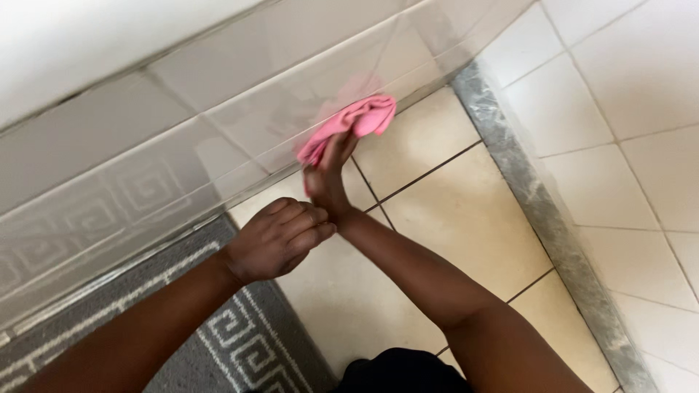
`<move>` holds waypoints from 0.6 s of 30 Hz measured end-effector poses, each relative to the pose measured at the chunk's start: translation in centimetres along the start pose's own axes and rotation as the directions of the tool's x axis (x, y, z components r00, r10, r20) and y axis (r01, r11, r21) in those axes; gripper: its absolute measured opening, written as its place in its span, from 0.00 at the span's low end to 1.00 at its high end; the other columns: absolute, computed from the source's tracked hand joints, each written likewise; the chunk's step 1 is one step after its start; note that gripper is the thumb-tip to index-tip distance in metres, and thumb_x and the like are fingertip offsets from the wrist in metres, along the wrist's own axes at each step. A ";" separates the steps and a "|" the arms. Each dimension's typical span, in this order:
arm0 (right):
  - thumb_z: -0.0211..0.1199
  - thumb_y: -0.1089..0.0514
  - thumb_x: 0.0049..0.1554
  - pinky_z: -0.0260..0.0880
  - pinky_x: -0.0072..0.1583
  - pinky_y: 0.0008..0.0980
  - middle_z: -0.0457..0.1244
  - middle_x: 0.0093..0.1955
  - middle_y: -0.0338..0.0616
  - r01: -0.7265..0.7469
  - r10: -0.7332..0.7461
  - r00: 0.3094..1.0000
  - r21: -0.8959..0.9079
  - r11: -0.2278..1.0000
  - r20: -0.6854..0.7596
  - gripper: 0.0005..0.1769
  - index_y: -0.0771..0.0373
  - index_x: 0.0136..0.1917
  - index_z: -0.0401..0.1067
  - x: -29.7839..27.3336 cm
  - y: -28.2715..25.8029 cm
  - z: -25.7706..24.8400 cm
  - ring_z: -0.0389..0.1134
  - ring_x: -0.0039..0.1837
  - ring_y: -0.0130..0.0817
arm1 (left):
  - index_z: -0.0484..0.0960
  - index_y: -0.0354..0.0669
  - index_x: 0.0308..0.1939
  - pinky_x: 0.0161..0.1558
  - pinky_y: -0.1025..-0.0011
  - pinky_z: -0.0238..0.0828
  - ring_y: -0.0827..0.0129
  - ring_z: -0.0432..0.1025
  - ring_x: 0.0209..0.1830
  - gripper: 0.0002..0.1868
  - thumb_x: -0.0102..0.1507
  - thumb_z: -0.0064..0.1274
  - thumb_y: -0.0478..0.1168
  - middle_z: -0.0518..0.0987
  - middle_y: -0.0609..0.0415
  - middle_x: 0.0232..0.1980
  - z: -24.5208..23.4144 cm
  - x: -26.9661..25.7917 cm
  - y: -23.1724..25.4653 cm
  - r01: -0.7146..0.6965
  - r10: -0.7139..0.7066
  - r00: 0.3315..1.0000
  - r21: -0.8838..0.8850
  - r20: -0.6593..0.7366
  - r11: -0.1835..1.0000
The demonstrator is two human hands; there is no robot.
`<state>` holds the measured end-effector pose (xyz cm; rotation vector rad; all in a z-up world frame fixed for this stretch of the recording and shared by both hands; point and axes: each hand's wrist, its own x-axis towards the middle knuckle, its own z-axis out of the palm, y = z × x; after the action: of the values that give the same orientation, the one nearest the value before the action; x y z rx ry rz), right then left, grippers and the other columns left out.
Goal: The person wipes white tiled walls and the bathtub rim with a pink cloth. They repeatedly spray a cleaning solution from a red spray bottle and wipe the surfaces, moving a decorative vase aside to reach the wall behind it.
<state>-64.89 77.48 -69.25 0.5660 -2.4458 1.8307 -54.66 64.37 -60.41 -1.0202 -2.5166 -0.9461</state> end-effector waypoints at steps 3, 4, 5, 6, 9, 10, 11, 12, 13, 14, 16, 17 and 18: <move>0.49 0.68 0.53 0.52 0.75 0.46 0.24 0.84 0.66 -0.095 0.032 0.967 0.238 0.967 0.255 0.58 0.66 0.85 0.18 -2.9 -2.2 0.5 0.39 0.79 0.55 | 0.79 0.41 0.54 0.55 0.62 0.67 0.62 0.71 0.51 0.18 0.59 0.53 0.35 0.77 0.52 0.52 0.0 -2.4 -0.4 -0.062 0.061 0.998 0.034 0.025 0.997; 0.51 0.69 0.53 0.47 0.78 0.47 0.21 0.84 0.65 0.005 -0.043 0.958 0.135 0.991 0.282 0.57 0.65 0.85 0.20 -3.5 -2.2 0.4 0.33 0.81 0.55 | 0.79 0.42 0.51 0.55 0.63 0.67 0.62 0.71 0.51 0.15 0.59 0.53 0.36 0.77 0.53 0.52 -0.2 -3.3 -0.5 -0.115 0.111 0.992 0.059 0.056 0.992; 0.52 0.70 0.53 0.43 0.80 0.48 0.18 0.84 0.64 0.110 -0.117 0.941 0.039 0.993 0.317 0.57 0.64 0.85 0.22 -4.0 -2.0 0.6 0.28 0.84 0.55 | 0.79 0.43 0.49 0.54 0.63 0.68 0.63 0.71 0.50 0.13 0.60 0.52 0.37 0.77 0.54 0.52 -0.4 -4.3 -0.6 -0.167 0.159 0.983 0.085 0.092 0.982; 0.54 0.71 0.54 0.38 0.83 0.49 0.15 0.84 0.62 0.219 -0.187 0.915 -0.051 0.974 0.358 0.57 0.64 0.85 0.24 -4.6 -1.8 0.7 0.22 0.87 0.55 | 0.79 0.43 0.47 0.53 0.64 0.68 0.64 0.71 0.50 0.11 0.60 0.52 0.37 0.77 0.55 0.51 -0.5 -5.2 -0.5 -0.189 0.174 0.975 0.102 0.139 0.977; 0.46 0.72 0.54 0.52 0.79 0.40 0.16 0.83 0.64 0.148 -0.104 0.863 -0.050 0.988 0.494 0.51 0.65 0.87 0.35 -5.9 -1.3 1.5 0.38 0.87 0.51 | 0.80 0.42 0.46 0.53 0.66 0.69 0.67 0.71 0.51 0.08 0.63 0.52 0.37 0.77 0.57 0.51 -1.1 -7.6 -0.6 -0.229 0.184 0.952 0.173 0.244 0.958; 0.47 0.71 0.55 0.50 0.80 0.42 0.14 0.83 0.65 0.189 -0.132 0.855 -0.063 0.980 0.501 0.49 0.66 0.87 0.36 -5.8 -1.2 1.5 0.38 0.87 0.51 | 0.80 0.41 0.47 0.54 0.67 0.69 0.67 0.71 0.51 0.09 0.64 0.52 0.37 0.76 0.57 0.51 -1.0 -8.2 -0.7 -0.226 0.171 0.951 0.202 0.256 0.953; 0.48 0.71 0.56 0.49 0.82 0.43 0.12 0.82 0.66 0.227 -0.157 0.848 -0.079 0.971 0.507 0.48 0.66 0.86 0.38 -5.6 -1.3 1.1 0.39 0.87 0.51 | 0.81 0.39 0.49 0.55 0.67 0.70 0.67 0.71 0.51 0.11 0.65 0.52 0.37 0.76 0.57 0.51 -0.8 -8.6 -0.8 -0.225 0.161 0.950 0.228 0.268 0.947; 0.49 0.71 0.56 0.47 0.83 0.44 0.10 0.82 0.66 0.266 -0.182 0.840 -0.094 0.959 0.512 0.47 0.67 0.86 0.40 -5.2 -1.5 0.9 0.40 0.87 0.51 | 0.81 0.39 0.49 0.59 0.65 0.69 0.63 0.71 0.55 0.11 0.65 0.52 0.40 0.76 0.54 0.52 -0.6 -8.9 -0.9 -0.157 0.092 0.964 0.258 0.249 0.953; 0.49 0.71 0.58 0.47 0.84 0.44 0.13 0.83 0.64 0.287 -0.213 0.841 -0.075 0.955 0.498 0.45 0.66 0.86 0.42 -4.9 -2.0 0.7 0.40 0.87 0.51 | 0.81 0.40 0.50 0.62 0.64 0.69 0.60 0.71 0.58 0.13 0.66 0.51 0.42 0.76 0.52 0.53 0.0 -8.7 -1.1 -0.091 0.027 0.975 0.283 0.222 0.955; 0.49 0.71 0.60 0.47 0.84 0.44 0.15 0.84 0.62 0.307 -0.244 0.841 -0.056 0.950 0.483 0.43 0.65 0.86 0.43 -4.5 -2.6 0.6 0.39 0.88 0.51 | 0.81 0.40 0.50 0.66 0.62 0.68 0.56 0.71 0.62 0.14 0.66 0.51 0.44 0.76 0.50 0.53 0.6 -8.5 -1.3 -0.024 -0.038 0.981 0.307 0.193 0.951; 0.51 0.68 0.62 0.45 0.84 0.44 0.21 0.84 0.59 0.355 -0.275 0.830 -0.081 0.931 0.485 0.40 0.66 0.85 0.47 -4.2 -4.2 0.2 0.39 0.87 0.51 | 0.80 0.39 0.59 0.68 0.58 0.58 0.44 0.60 0.71 0.23 0.63 0.49 0.46 0.72 0.36 0.66 1.7 -8.0 -1.4 0.201 -0.267 0.952 0.354 0.148 0.913; 0.53 0.67 0.61 0.44 0.83 0.45 0.24 0.84 0.59 0.383 -0.276 0.822 -0.123 0.916 0.499 0.39 0.68 0.84 0.48 -4.2 -5.2 0.0 0.39 0.86 0.51 | 0.79 0.41 0.60 0.73 0.57 0.50 0.48 0.53 0.76 0.24 0.65 0.46 0.49 0.68 0.42 0.71 2.3 -7.5 -1.8 0.192 -0.320 0.915 0.431 0.246 0.882; 0.55 0.65 0.60 0.42 0.82 0.46 0.26 0.83 0.58 0.410 -0.278 0.813 -0.163 0.897 0.512 0.39 0.70 0.82 0.49 -4.1 -6.1 0.0 0.38 0.84 0.51 | 0.77 0.42 0.61 0.78 0.57 0.41 0.52 0.46 0.81 0.25 0.66 0.43 0.51 0.64 0.48 0.76 3.1 -6.9 -2.4 0.173 -0.377 0.863 0.504 0.336 0.846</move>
<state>-59.20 77.16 -64.64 1.4811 -2.5620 1.2992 -51.45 61.51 -67.05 -0.7720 -3.1017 -0.1417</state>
